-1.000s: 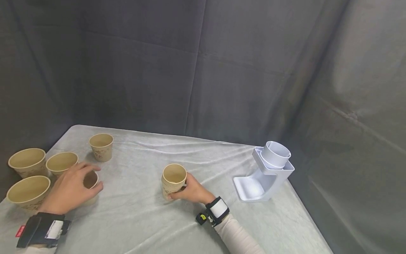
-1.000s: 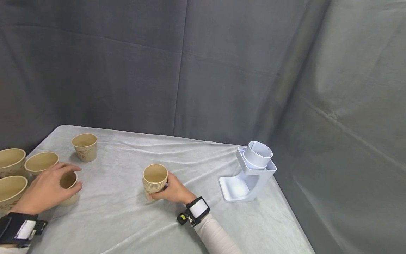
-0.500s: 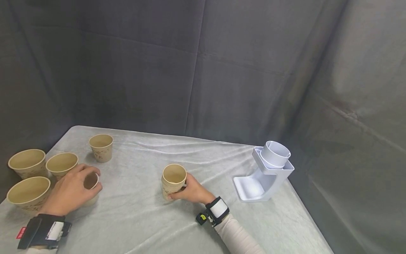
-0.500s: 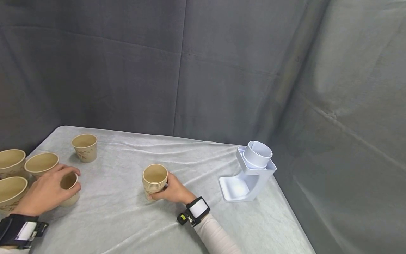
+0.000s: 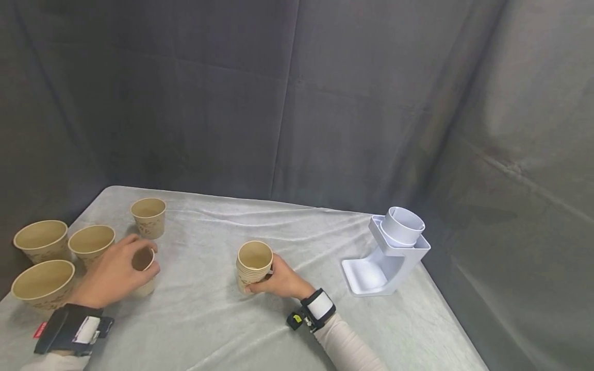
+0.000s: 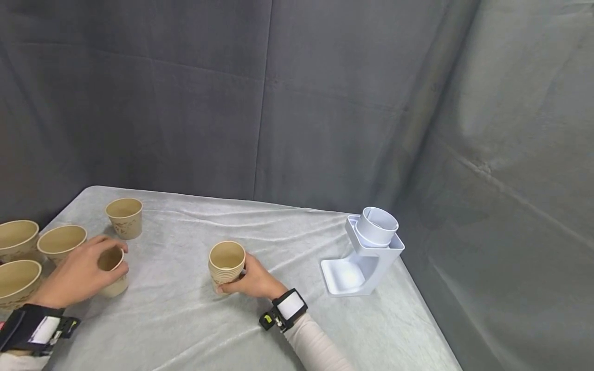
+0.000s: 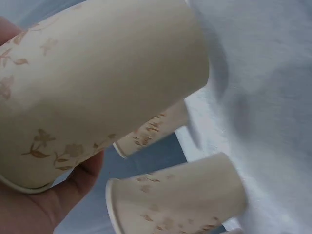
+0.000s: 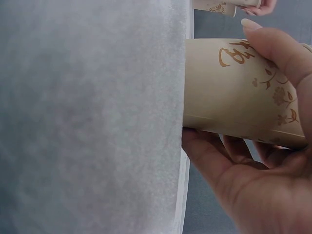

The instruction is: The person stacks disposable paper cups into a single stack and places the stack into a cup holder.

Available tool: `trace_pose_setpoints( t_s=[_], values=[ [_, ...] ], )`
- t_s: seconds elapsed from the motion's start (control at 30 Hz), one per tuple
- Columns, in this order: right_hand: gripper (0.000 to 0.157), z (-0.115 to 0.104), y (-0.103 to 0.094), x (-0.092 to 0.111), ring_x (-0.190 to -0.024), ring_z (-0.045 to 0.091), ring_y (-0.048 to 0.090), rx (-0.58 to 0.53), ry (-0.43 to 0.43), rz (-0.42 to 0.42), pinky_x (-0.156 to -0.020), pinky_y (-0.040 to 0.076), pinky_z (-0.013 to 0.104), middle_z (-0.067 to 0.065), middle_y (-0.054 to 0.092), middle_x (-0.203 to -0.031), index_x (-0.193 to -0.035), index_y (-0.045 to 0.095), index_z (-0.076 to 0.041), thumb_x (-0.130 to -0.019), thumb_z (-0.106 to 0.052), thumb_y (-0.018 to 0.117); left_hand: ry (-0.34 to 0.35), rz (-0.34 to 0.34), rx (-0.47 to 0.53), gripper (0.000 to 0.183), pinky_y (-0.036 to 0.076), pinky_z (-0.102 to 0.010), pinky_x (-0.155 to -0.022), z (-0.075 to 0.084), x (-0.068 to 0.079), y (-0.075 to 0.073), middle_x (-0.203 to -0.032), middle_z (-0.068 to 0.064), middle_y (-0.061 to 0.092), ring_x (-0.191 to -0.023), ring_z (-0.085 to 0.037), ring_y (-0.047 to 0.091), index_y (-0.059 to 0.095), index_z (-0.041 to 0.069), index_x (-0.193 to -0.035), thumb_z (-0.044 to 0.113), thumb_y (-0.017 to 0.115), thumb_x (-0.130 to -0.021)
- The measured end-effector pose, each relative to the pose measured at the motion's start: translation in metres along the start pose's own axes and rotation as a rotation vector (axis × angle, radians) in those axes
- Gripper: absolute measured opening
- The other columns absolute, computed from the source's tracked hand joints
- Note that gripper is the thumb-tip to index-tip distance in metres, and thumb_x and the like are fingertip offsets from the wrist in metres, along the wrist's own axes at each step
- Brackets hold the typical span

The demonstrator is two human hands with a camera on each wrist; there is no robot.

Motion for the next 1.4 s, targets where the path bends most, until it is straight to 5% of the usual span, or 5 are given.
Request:
trace_pose_setpoints(
  t_s=[0.6, 0.93, 1.27, 1.4],
  values=[
    [0.073, 0.003, 0.001, -0.001, -0.111, 0.027, 0.053, -0.019, -0.018, 0.003, -0.095, 0.041, 0.04, 0.013, 0.056, -0.119, -0.129, 0.044, -0.005, -0.065, -0.007, 0.079, 0.11, 0.036, 0.02, 0.021, 0.047, -0.041, -0.068, 0.059, -0.062, -0.001, -0.094, 0.004, 0.053, -0.083, -0.016, 0.052, 0.06, 0.021, -0.093, 0.028, 0.065, -0.074],
    [0.077, 0.035, 0.005, -0.003, -0.111, 0.02, 0.053, -0.01, -0.01, 0.029, -0.097, 0.04, 0.037, 0.006, 0.057, -0.12, -0.13, 0.044, -0.015, -0.064, -0.019, 0.081, 0.128, 0.055, 0.135, 0.024, 0.046, -0.039, -0.069, 0.092, -0.088, 0.006, -0.098, 0.005, 0.052, -0.084, -0.016, 0.051, 0.06, 0.021, -0.097, 0.029, 0.063, -0.075],
    [0.074, 0.007, 0.005, -0.003, -0.109, 0.031, 0.053, -0.041, -0.034, 0.011, -0.095, 0.041, 0.041, 0.016, 0.056, -0.118, -0.129, 0.043, -0.006, -0.064, -0.007, 0.079, 0.174, 0.068, 0.221, 0.025, 0.047, -0.036, -0.067, 0.122, -0.098, 0.02, -0.097, 0.005, 0.052, -0.081, -0.014, 0.052, 0.061, 0.021, -0.099, 0.03, 0.064, -0.076],
    [0.073, -0.002, 0.004, -0.002, -0.108, 0.024, 0.054, -0.012, -0.055, 0.004, -0.093, 0.043, 0.038, 0.013, 0.057, -0.117, -0.129, 0.043, -0.005, -0.065, -0.006, 0.078, 0.199, 0.099, 0.246, 0.022, 0.046, -0.034, -0.066, 0.133, -0.1, 0.02, -0.096, 0.007, 0.051, -0.079, -0.013, 0.052, 0.06, 0.022, -0.097, 0.03, 0.063, -0.076]
  ],
)
Point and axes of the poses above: each hand's wrist, its own x-axis away from the middle knuckle, its own y-axis out of the palm, z = x × y, the point moved 6 cm from there along -x, towards the middle knuckle
